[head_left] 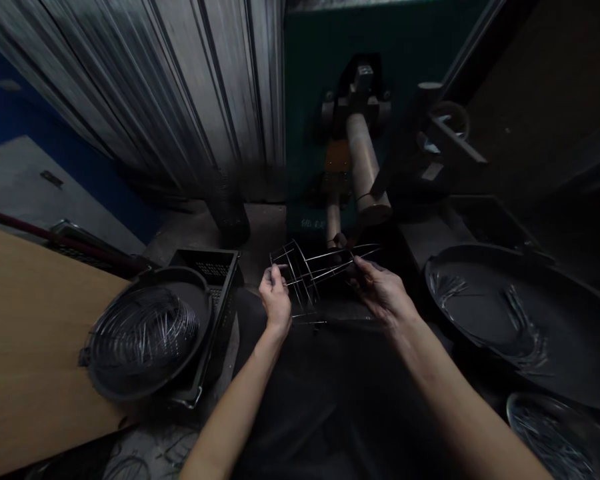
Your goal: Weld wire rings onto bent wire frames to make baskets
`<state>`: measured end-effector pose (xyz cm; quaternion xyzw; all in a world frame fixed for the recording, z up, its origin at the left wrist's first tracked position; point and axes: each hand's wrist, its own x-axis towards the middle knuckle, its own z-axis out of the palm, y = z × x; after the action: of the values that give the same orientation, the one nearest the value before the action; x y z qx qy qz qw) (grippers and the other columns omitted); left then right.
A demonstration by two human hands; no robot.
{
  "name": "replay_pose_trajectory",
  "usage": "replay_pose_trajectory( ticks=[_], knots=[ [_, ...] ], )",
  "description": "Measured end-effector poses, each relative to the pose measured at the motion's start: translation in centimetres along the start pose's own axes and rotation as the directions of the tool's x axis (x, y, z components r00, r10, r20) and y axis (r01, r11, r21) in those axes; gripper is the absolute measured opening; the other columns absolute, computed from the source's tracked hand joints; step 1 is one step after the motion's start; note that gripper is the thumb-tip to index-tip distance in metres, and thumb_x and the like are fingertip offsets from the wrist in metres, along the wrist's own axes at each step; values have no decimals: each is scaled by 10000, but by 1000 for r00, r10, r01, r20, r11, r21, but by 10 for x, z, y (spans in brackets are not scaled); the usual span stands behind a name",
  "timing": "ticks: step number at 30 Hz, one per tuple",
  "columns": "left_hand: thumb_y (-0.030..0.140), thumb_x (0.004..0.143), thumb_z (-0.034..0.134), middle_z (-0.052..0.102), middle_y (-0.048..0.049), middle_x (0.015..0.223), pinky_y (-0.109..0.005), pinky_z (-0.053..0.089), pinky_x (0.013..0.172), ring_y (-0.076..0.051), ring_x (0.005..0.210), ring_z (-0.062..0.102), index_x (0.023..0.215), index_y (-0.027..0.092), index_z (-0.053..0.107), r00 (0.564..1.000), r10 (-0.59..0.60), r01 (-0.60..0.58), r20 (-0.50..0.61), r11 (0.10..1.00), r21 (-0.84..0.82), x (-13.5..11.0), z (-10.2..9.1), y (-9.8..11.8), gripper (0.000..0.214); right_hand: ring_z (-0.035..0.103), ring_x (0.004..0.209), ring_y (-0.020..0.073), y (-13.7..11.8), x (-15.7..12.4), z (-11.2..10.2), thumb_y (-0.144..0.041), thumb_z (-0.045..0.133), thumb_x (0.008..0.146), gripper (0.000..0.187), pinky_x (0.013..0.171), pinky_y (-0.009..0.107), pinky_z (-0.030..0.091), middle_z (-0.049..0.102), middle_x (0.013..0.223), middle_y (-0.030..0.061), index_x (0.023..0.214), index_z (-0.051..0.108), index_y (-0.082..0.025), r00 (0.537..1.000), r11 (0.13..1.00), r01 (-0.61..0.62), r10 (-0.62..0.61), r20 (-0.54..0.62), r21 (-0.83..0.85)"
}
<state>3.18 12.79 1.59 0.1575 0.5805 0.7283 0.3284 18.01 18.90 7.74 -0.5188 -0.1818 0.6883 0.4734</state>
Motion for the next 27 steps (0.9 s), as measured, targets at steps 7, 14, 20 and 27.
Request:
replay_pose_trajectory(
  ticks=[7, 14, 20, 27],
  knots=[
    [511, 768, 618, 288, 84, 519, -170, 130, 382, -24, 406, 196, 873, 139, 637, 996, -70, 76, 52, 989, -130, -2, 1, 7, 387, 624, 552, 84, -1, -5, -5, -117, 729, 740, 109, 442, 123, 477, 657, 666, 2, 713, 628, -146, 1000, 1000, 10, -9, 29, -27],
    [487, 747, 651, 320, 79, 534, -158, 161, 399, -21, 428, 246, 837, 124, 643, 999, -46, 45, 0, 981, -188, 12, 5, 11, 374, 600, 522, 74, -4, -9, -23, -128, 752, 717, 106, 405, 115, 458, 651, 648, -4, 713, 648, -146, 999, 1000, -3, 2, -41, -20],
    [368, 780, 656, 459, 42, 619, -141, 274, 452, -25, 497, 359, 745, 142, 621, 996, -42, 25, -75, 977, -210, 18, 6, 9, 231, 597, 563, 73, -6, -10, -26, -122, 675, 776, 44, 412, 117, 460, 653, 708, 1, 783, 691, -162, 999, 1000, -15, 15, -35, -25],
    [466, 799, 609, 340, 77, 532, -154, 193, 403, -22, 432, 281, 789, 139, 620, 999, -17, 6, -50, 978, -207, 7, 4, 3, 327, 583, 540, 63, -7, -20, -91, -181, 752, 657, 167, 432, 117, 457, 643, 708, -18, 810, 686, -194, 991, 991, 19, -36, -129, -135]
  ],
)
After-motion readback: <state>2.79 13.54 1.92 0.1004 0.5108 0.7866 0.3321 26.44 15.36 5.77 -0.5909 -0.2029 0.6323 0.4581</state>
